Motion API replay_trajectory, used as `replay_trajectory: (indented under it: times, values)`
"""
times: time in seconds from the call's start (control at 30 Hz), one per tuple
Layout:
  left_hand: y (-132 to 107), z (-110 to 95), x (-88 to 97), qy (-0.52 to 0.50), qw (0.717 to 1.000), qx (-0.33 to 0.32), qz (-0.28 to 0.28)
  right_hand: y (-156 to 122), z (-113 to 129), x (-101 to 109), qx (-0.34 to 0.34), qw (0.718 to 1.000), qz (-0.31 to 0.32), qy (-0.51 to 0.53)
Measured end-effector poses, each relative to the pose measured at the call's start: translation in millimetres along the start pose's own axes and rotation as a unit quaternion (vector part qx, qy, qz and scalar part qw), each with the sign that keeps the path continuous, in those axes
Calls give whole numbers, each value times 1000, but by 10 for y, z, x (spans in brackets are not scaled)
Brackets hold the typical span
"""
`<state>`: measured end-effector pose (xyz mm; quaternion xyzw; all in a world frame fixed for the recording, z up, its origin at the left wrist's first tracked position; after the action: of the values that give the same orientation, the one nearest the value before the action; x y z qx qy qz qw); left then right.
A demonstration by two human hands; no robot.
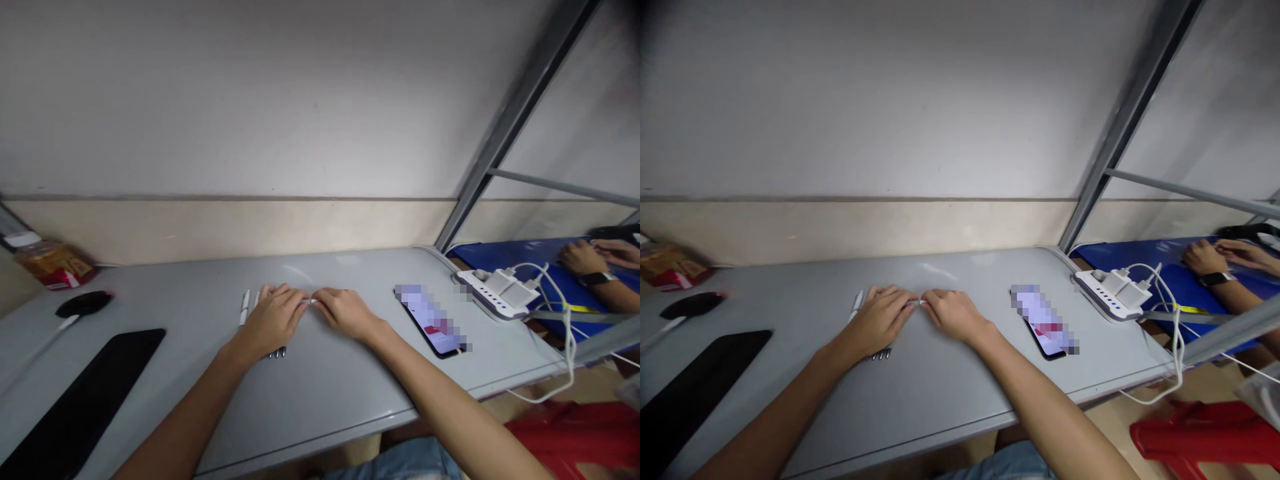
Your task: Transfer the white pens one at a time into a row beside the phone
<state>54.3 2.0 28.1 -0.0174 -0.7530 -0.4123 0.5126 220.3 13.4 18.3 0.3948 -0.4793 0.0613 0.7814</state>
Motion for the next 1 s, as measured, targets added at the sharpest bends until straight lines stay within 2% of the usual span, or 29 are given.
replay_trajectory:
  times: [0.1, 0.2, 0.27, 0.33, 0.4, 0.5, 0.57, 0.63, 0.7, 0.8, 0.87, 0.93, 1.0]
  values:
    - [1, -32, -43, 26, 999, -25, 26, 5, 60, 11, -7, 1000, 13, 0]
    - [2, -35, -55, 52, 997, -49, 23, 6, 76, 36, -39, 992, 38, 117]
    - [-2, -47, -44, 58, 995, -73, 19, -2, 57, 36, -79, 962, 82, 250]
    - [-11, -64, -31, 63, 993, -98, 21, -19, 17, 12, -137, 908, 140, 369]
    - [-17, -66, -22, 70, 991, -110, 22, -26, -41, -16, -194, 863, 171, 435]
    - [-12, -28, -13, 82, 992, -94, 2, 0, -142, -23, -237, 846, 144, 456]
    - [-5, 14, -5, 90, 994, -64, -22, 25, -216, -7, -273, 843, 101, 453]
    - [0, 49, 9, 85, 995, -23, -44, 45, -291, 17, -329, 821, 36, 465]
    - [-1, 59, 24, 60, 997, 8, -51, 61, -350, 34, -377, 767, -43, 517]
    - [-2, 52, 42, 13, 999, 9, -36, 81, -412, 17, -414, 635, -140, 637]
    - [-1, 93, 58, 13, 999, 23, -38, 78, -453, -15, -436, 564, -169, 681]
    - [-5, 196, 79, 62, 994, 73, -56, 63, -483, -42, -455, 527, -166, 698]
    - [-26, 323, 90, 148, 978, 137, -60, 46, -495, -44, -453, 515, -153, 712]
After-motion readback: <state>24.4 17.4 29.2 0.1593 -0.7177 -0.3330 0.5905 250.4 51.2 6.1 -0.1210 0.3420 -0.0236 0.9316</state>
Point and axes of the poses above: each hand's wrist, its own y-axis towards the middle knuckle, its own x-axis out of the back of the hand, z = x × y, the point moved 3 cm from there along y, towards the middle knuckle, and after that the axes turned 15 degrees about -z, right-handed, at the moved point
